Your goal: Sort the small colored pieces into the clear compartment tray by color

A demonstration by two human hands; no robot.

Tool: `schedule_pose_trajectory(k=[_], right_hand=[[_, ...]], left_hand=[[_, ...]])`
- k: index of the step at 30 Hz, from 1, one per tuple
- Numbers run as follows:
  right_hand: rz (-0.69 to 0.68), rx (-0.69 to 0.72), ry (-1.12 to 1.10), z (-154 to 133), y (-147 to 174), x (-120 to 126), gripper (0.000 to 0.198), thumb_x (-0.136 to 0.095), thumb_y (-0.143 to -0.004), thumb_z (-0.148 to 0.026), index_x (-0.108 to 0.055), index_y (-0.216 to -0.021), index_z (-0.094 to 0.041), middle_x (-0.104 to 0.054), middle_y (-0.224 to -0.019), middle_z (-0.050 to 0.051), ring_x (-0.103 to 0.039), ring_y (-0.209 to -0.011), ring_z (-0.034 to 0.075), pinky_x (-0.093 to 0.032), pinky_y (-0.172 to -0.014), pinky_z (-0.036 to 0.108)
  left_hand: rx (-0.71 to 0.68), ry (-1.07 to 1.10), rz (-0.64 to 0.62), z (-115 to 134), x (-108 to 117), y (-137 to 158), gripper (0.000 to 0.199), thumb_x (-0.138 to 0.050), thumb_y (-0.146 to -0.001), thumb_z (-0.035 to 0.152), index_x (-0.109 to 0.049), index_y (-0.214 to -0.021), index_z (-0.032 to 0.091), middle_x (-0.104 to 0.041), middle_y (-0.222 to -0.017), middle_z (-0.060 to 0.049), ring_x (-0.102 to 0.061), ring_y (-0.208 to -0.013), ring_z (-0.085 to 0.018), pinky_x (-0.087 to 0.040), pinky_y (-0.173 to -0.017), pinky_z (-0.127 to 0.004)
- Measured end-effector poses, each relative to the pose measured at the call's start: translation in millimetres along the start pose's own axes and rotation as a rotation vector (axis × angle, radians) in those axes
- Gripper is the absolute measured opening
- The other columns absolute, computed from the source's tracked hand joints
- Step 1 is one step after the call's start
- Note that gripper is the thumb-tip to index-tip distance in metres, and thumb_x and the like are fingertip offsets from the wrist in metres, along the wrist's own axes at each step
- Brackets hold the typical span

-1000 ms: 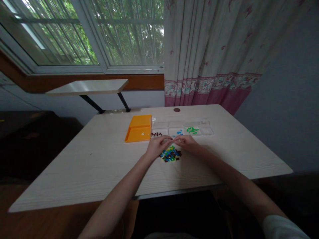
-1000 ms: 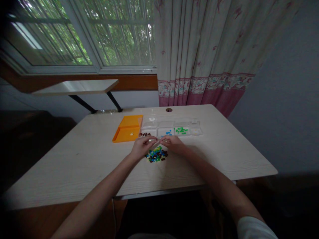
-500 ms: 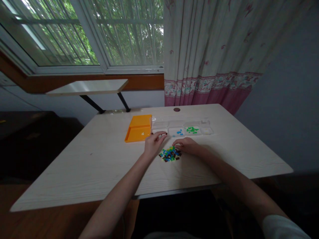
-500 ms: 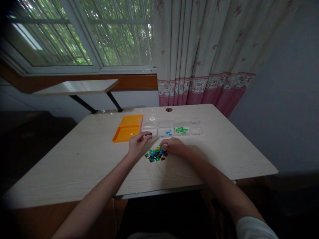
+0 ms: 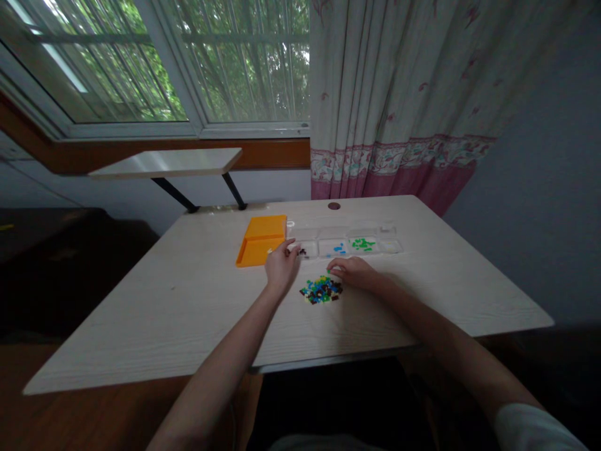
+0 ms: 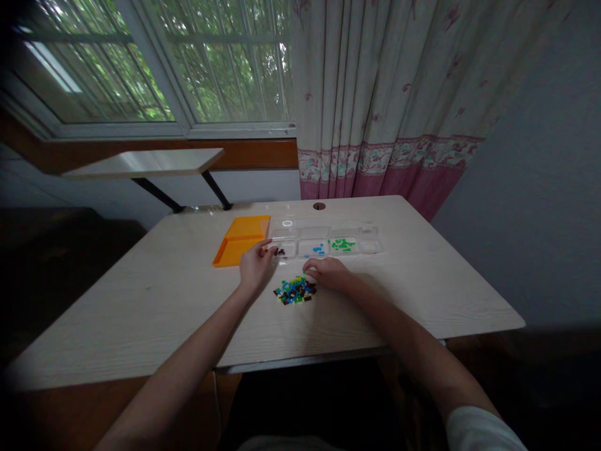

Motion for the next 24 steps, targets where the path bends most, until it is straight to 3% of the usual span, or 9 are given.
schedule_pose_trajectory(k=[3, 7, 9, 17, 24], right_hand=[[0.105, -0.02, -0.081, -0.5, 0.5, 9.4, 0.02, -0.047, -0.085, -0.029, -0.062, -0.097, -0.024, -0.066, -0.086, 0.001, -0.059, -0.073, 0.014, -0.04, -0.068, 0.023], [0.195, -0.094, -0.126, 1.6, 2.2, 18.4, 0.023, -0.047, -0.086, -0.034, -0.062, -0.097, -0.022, -0.061, -0.062, -0.002, -0.055, -0.057, 0.012, -0.037, -0.057, 0.02], [0.237, -0.085, -0.124, 0.7, 3.0, 20.8, 0.023, -0.047, -0.086, -0.034, -0.063, -0.096, -0.021, -0.06, -0.06, -0.002, -0.054, -0.055, 0.011, -0.037, -0.056, 0.02], [0.364, 0.064, -0.019, -5.7, 5.1, 14.5, 0.023, -0.047, -0.086, -0.035, -0.064, -0.094, -0.022, -0.066, -0.068, -0.001, -0.056, -0.055, 0.01, -0.038, -0.057, 0.019], [0.432, 0.101, 0.021, -7.2, 6.4, 14.8, 0.022, -0.05, -0.084, -0.038, -0.066, -0.09, -0.023, -0.07, -0.079, 0.0, -0.061, -0.062, 0.011, -0.041, -0.061, 0.019]], left_hand=[[-0.112, 0.05, -0.074, 9.5, -6.4, 3.5, 0.037, -0.049, -0.079, 0.041, -0.063, -0.104, 0.018, -0.048, -0.053, 0.003, -0.043, -0.05, -0.01, -0.029, -0.05, -0.019], [-0.335, 0.117, -0.302, 35.9, -24.1, 22.3, 0.03, -0.052, -0.079, 0.04, -0.068, -0.089, 0.017, -0.045, -0.048, 0.004, -0.038, -0.045, -0.008, -0.029, -0.049, -0.018], [-0.405, 0.123, -0.372, 46.1, -30.0, 32.2, 0.028, -0.053, -0.079, 0.039, -0.068, -0.088, 0.018, -0.046, -0.048, 0.004, -0.037, -0.044, -0.007, -0.029, -0.049, -0.018], [-0.431, 0.053, -0.381, 51.4, -32.6, 37.3, 0.026, -0.054, -0.078, 0.037, -0.068, -0.091, 0.018, -0.049, -0.049, 0.004, -0.039, -0.045, -0.007, -0.029, -0.049, -0.018], [-0.443, 0.06, -0.371, 52.1, -32.0, 37.6, 0.024, -0.054, -0.078, 0.035, -0.068, -0.088, 0.018, -0.045, -0.046, 0.005, -0.038, -0.044, -0.007, -0.028, -0.049, -0.018]])
Point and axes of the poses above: each hand's wrist, its own y-axis away from the middle knuckle, its own x-axis out of the back of the hand, z = x × y, the point moved 8 cm from there along -y, towards the middle knuckle
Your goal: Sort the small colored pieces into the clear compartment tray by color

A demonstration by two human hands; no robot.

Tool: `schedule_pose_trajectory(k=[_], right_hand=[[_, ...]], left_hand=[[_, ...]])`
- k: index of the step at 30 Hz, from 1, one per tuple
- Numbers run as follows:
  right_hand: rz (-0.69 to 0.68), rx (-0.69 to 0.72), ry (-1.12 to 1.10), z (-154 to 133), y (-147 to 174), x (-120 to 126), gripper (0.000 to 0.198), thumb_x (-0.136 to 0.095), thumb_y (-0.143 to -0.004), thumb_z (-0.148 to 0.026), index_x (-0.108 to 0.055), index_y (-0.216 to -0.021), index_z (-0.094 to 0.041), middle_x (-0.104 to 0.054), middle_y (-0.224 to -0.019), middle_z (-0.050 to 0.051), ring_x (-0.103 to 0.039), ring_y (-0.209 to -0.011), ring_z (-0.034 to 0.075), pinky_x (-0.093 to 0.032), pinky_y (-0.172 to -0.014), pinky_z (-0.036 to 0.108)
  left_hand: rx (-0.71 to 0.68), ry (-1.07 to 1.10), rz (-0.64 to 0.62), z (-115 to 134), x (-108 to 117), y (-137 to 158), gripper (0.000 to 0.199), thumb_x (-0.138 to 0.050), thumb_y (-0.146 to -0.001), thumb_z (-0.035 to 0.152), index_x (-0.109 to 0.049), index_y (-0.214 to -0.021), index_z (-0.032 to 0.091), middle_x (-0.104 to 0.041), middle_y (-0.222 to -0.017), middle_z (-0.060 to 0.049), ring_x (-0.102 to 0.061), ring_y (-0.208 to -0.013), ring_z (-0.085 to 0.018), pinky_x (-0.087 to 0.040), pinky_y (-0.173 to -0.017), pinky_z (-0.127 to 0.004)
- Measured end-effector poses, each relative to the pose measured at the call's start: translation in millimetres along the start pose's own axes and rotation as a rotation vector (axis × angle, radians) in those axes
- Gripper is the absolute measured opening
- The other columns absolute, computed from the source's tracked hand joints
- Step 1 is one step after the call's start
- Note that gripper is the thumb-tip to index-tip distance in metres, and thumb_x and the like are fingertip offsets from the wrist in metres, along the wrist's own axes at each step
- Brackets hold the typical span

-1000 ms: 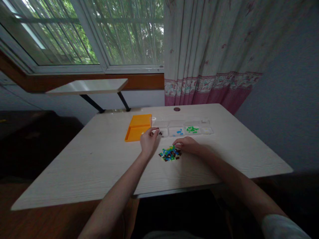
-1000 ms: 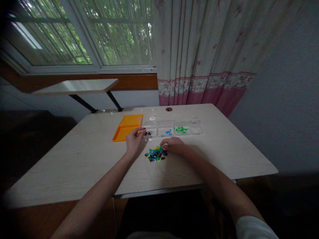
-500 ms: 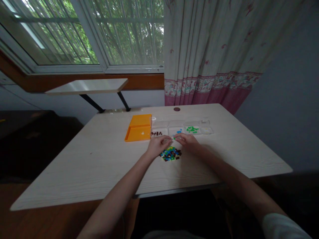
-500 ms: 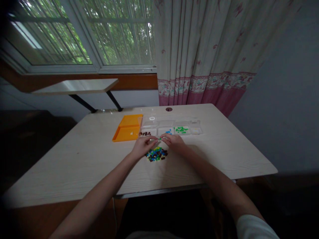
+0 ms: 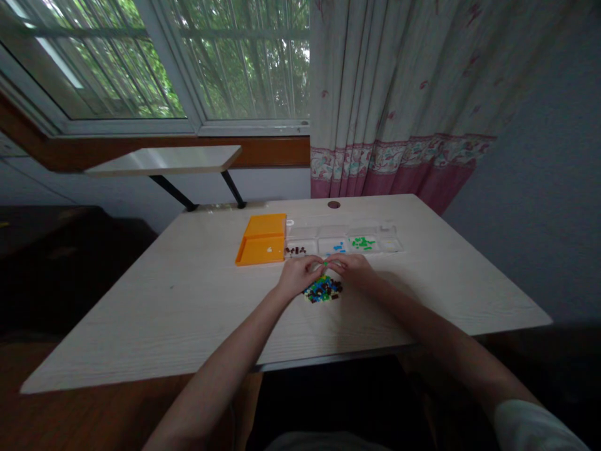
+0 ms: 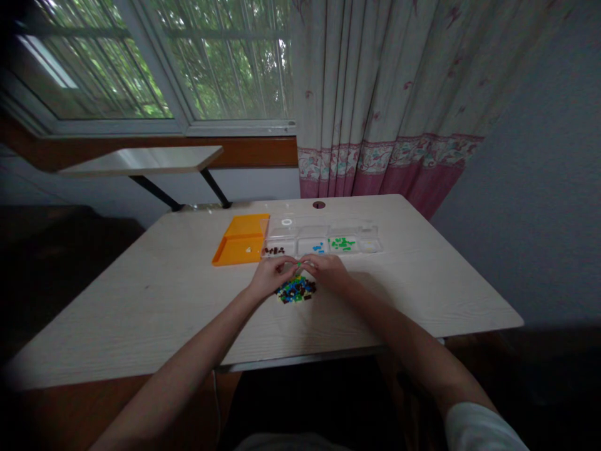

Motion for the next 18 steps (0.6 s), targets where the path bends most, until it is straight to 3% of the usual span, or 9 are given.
schedule_pose_trajectory(k=[12, 18], right_hand=[[0.068, 0.052, -0.02, -5.6, 0.5, 6.5, 0.023, -0.052, -0.083, -0.04, -0.066, -0.091, -0.023, -0.069, -0.075, -0.001, -0.057, -0.054, 0.008, -0.04, -0.057, 0.018], [0.024, 0.028, -0.03, -9.3, -0.7, 9.1, 0.024, -0.051, -0.083, -0.04, -0.066, -0.091, -0.022, -0.068, -0.073, 0.0, -0.055, -0.052, 0.008, -0.039, -0.056, 0.018]], left_hand=[[-0.033, 0.091, 0.05, -0.6, 8.2, -0.6, 0.019, -0.056, -0.075, 0.031, -0.066, -0.082, 0.016, -0.04, -0.048, 0.006, -0.035, -0.045, -0.006, -0.028, -0.048, -0.016], [-0.042, 0.131, 0.009, 3.5, 6.2, -0.5, 0.024, -0.056, -0.076, 0.034, -0.066, -0.086, 0.015, -0.04, -0.049, 0.006, -0.035, -0.045, -0.006, -0.027, -0.048, -0.017]])
Point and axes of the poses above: each hand's wrist, its own y-axis away from the middle knuckle, its own x-axis out of the back of the hand, z = x × y, the point moved 8 cm from there along -y, towards the middle knuckle
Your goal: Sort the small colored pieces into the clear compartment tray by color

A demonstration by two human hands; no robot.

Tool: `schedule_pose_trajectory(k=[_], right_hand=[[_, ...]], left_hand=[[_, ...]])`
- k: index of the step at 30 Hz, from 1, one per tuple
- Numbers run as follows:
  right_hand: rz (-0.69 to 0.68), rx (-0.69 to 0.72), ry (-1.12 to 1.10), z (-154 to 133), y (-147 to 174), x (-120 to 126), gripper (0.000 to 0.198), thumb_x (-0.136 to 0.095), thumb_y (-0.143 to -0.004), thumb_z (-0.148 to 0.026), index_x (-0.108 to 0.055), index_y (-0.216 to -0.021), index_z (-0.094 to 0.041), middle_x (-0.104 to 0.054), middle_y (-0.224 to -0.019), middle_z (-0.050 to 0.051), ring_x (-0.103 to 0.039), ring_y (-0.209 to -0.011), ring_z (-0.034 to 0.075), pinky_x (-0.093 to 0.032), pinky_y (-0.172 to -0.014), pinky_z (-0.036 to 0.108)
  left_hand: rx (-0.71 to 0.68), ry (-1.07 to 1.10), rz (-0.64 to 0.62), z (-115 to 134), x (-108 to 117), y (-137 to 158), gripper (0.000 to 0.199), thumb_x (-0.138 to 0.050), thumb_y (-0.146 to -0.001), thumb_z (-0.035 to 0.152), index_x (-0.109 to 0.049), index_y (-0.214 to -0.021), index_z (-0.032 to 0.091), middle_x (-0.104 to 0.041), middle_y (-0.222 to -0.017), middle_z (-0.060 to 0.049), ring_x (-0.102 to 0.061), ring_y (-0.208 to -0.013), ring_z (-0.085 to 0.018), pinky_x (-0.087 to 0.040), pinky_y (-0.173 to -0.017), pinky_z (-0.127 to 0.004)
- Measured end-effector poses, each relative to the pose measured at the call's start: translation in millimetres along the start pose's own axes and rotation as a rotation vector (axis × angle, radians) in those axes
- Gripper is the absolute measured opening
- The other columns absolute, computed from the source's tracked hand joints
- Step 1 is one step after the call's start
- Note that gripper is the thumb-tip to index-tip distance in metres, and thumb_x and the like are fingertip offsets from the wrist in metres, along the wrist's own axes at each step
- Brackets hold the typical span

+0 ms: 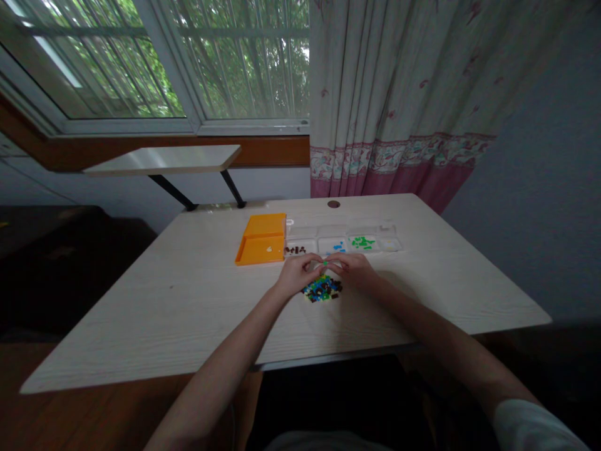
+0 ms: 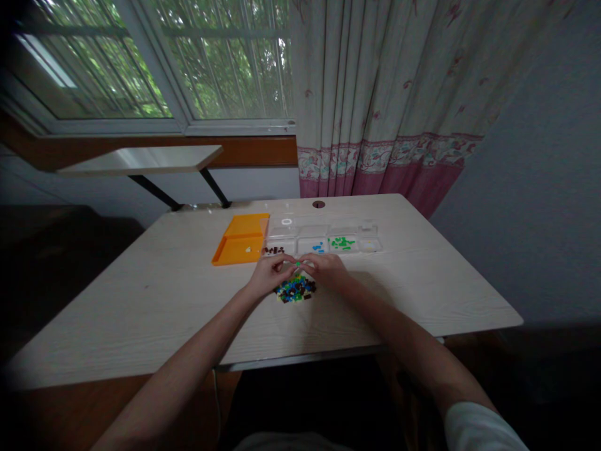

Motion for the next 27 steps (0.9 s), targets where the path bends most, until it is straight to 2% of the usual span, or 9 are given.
schedule_pose_trajectory(k=[4, 8, 13, 17, 27], right_hand=[[-0.014, -0.018, 0.006, 0.2, 0.1, 0.4, 0.024, -0.05, -0.083, -0.039, -0.067, -0.09, -0.022, -0.067, -0.07, 0.0, -0.054, -0.052, 0.009, -0.039, -0.056, 0.019], [0.05, -0.027, 0.03, 4.0, -1.0, 10.4, 0.028, -0.048, -0.084, -0.041, -0.068, -0.087, -0.022, -0.062, -0.058, 0.0, -0.052, -0.049, 0.009, -0.038, -0.056, 0.02], [0.141, -0.108, 0.071, 17.8, -2.8, 30.6, 0.032, -0.046, -0.082, -0.043, -0.069, -0.085, -0.021, -0.051, -0.045, -0.002, -0.046, -0.045, 0.009, -0.035, -0.053, 0.02], [0.185, -0.095, 0.069, 22.5, -2.3, 37.5, 0.032, -0.047, -0.082, -0.043, -0.069, -0.086, -0.02, -0.048, -0.044, -0.003, -0.042, -0.042, 0.008, -0.034, -0.052, 0.02], [0.184, -0.063, 0.063, 18.9, -3.2, 38.0, 0.032, -0.045, -0.083, -0.042, -0.07, -0.083, -0.021, -0.048, -0.045, -0.002, -0.04, -0.041, 0.008, -0.034, -0.051, 0.02]], left_hand=[[0.032, -0.002, -0.048, -1.3, -0.6, -1.1, 0.025, -0.055, -0.076, 0.035, -0.066, -0.089, 0.016, -0.038, -0.048, 0.006, -0.034, -0.045, -0.006, -0.026, -0.047, -0.017], [0.075, -0.051, -0.171, -12.0, 3.5, -2.8, 0.026, -0.052, -0.076, 0.031, -0.065, -0.094, 0.017, -0.039, -0.048, 0.006, -0.035, -0.045, -0.007, -0.025, -0.047, -0.018], [0.097, -0.027, -0.377, -29.6, 4.6, 1.1, 0.023, -0.054, -0.073, 0.031, -0.067, -0.082, 0.014, -0.044, -0.051, 0.003, -0.036, -0.047, -0.007, -0.024, -0.046, -0.018], [0.116, 0.019, -0.527, -36.9, -5.4, 8.5, 0.023, -0.059, -0.069, 0.035, -0.067, -0.076, 0.014, -0.042, -0.05, 0.004, -0.035, -0.047, -0.007, -0.023, -0.045, -0.018], [0.141, 0.083, -0.557, -37.5, -9.1, 10.4, 0.018, -0.059, -0.068, 0.03, -0.067, -0.072, 0.014, -0.046, -0.053, 0.003, -0.039, -0.05, -0.007, -0.026, -0.045, -0.016]])
Point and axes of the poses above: each hand's wrist, its own y-axis away from the middle knuckle, its own x-axis out of the back of the hand, z = x × y, the point moved 8 cm from there along -y, towards the middle knuckle
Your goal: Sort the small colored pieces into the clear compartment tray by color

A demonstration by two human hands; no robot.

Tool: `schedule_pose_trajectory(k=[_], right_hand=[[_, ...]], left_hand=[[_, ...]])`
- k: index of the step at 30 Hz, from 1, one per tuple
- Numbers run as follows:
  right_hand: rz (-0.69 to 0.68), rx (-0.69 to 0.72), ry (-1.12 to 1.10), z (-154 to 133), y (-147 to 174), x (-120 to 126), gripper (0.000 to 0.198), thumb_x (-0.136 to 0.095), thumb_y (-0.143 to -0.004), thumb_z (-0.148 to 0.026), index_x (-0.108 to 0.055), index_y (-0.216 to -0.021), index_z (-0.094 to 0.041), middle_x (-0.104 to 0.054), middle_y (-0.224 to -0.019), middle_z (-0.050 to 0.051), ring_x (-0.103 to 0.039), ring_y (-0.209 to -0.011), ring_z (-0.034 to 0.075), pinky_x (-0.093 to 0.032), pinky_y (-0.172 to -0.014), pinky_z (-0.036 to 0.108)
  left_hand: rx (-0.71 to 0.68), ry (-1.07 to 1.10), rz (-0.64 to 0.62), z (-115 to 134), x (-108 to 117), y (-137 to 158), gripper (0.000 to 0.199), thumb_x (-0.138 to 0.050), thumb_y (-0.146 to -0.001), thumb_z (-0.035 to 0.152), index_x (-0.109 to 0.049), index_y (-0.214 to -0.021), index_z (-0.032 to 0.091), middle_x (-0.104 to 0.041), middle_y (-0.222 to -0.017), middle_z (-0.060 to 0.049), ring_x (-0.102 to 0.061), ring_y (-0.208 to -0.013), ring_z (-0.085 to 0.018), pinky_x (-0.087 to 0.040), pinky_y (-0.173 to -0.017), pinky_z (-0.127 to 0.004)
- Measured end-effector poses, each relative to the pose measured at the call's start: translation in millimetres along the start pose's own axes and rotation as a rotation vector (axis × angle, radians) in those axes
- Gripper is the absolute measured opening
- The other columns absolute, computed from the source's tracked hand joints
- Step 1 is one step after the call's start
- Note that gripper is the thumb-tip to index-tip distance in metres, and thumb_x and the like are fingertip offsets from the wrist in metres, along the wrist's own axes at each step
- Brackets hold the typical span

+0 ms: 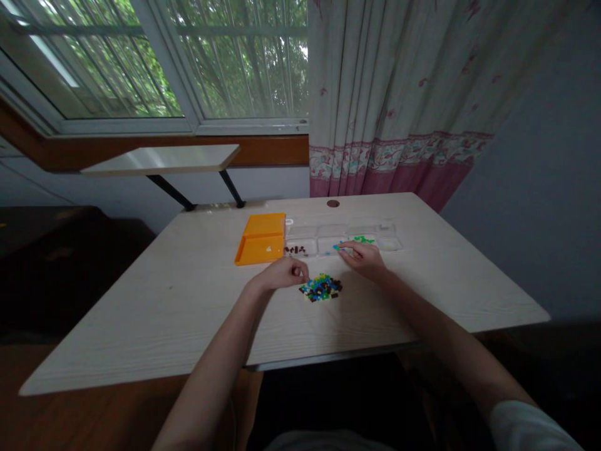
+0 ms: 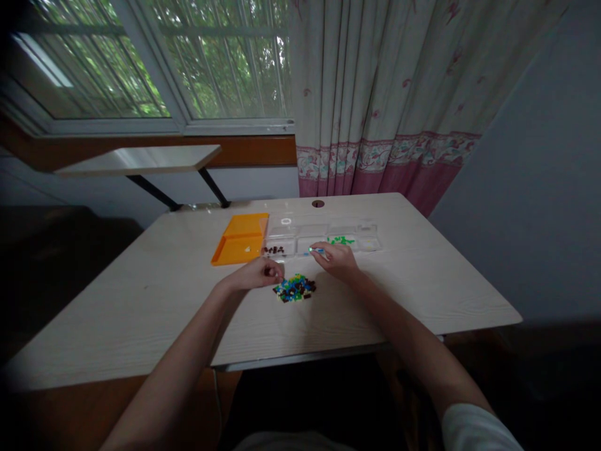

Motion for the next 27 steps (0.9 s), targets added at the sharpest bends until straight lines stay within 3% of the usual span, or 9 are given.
schedule_pose_trajectory(k=[9, 14, 20, 23, 27], right_hand=[[-0.026, -0.053, 0.058, 13.6, -4.2, 11.0, 0.033, -0.045, -0.083, -0.042, -0.069, -0.089, -0.019, -0.05, -0.047, -0.001, -0.046, -0.046, 0.01, -0.035, -0.053, 0.021], [-0.16, -0.21, 0.211, 56.2, -7.5, 26.6, 0.029, -0.047, -0.082, -0.041, -0.066, -0.094, -0.023, -0.058, -0.057, 0.0, -0.052, -0.052, 0.012, -0.033, -0.052, 0.022], [-0.322, -0.403, 0.395, 102.5, 5.6, 29.4, 0.025, -0.051, -0.078, -0.039, -0.069, -0.082, -0.022, -0.063, -0.063, 0.004, -0.055, -0.057, 0.016, -0.033, -0.053, 0.024], [-0.309, -0.418, 0.397, 102.7, 6.3, 27.2, 0.025, -0.05, -0.079, -0.037, -0.068, -0.086, -0.023, -0.065, -0.067, 0.005, -0.056, -0.06, 0.017, -0.034, -0.054, 0.025], [-0.309, -0.315, 0.301, 73.9, 0.7, 8.5, 0.025, -0.048, -0.081, -0.038, -0.067, -0.091, -0.024, -0.064, -0.064, 0.002, -0.056, -0.057, 0.015, -0.033, -0.053, 0.024]], left_hand=[[0.006, 0.028, 0.016, -1.8, 0.8, -0.2, 0.016, -0.055, -0.067, 0.023, -0.067, -0.071, 0.013, -0.048, -0.053, 0.002, -0.04, -0.05, -0.007, -0.028, -0.046, -0.015], [0.0, 0.075, 0.043, -0.3, 1.3, -1.4, 0.016, -0.054, -0.068, 0.022, -0.065, -0.069, 0.011, -0.047, -0.052, 0.002, -0.038, -0.049, -0.007, -0.028, -0.046, -0.016], [-0.018, 0.218, 0.161, 1.4, 2.4, -6.5, 0.017, -0.054, -0.07, 0.024, -0.062, -0.073, 0.009, -0.05, -0.057, 0.001, -0.04, -0.052, -0.006, -0.03, -0.047, -0.016], [-0.016, 0.319, 0.247, 1.9, 3.0, -10.3, 0.021, -0.055, -0.072, 0.027, -0.062, -0.077, 0.009, -0.052, -0.058, 0.0, -0.04, -0.051, -0.006, -0.029, -0.046, -0.017], [0.023, 0.48, 0.374, -2.5, 4.1, -14.6, 0.027, -0.059, -0.07, 0.035, -0.063, -0.074, 0.008, -0.054, -0.057, 0.0, -0.04, -0.049, -0.006, -0.029, -0.046, -0.018]])
Point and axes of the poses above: each hand's wrist, its own y-axis away from the middle knuckle, its own x-axis out of the back of the hand, z = x × y, the point moved 8 cm from there along -y, towards the middle knuckle
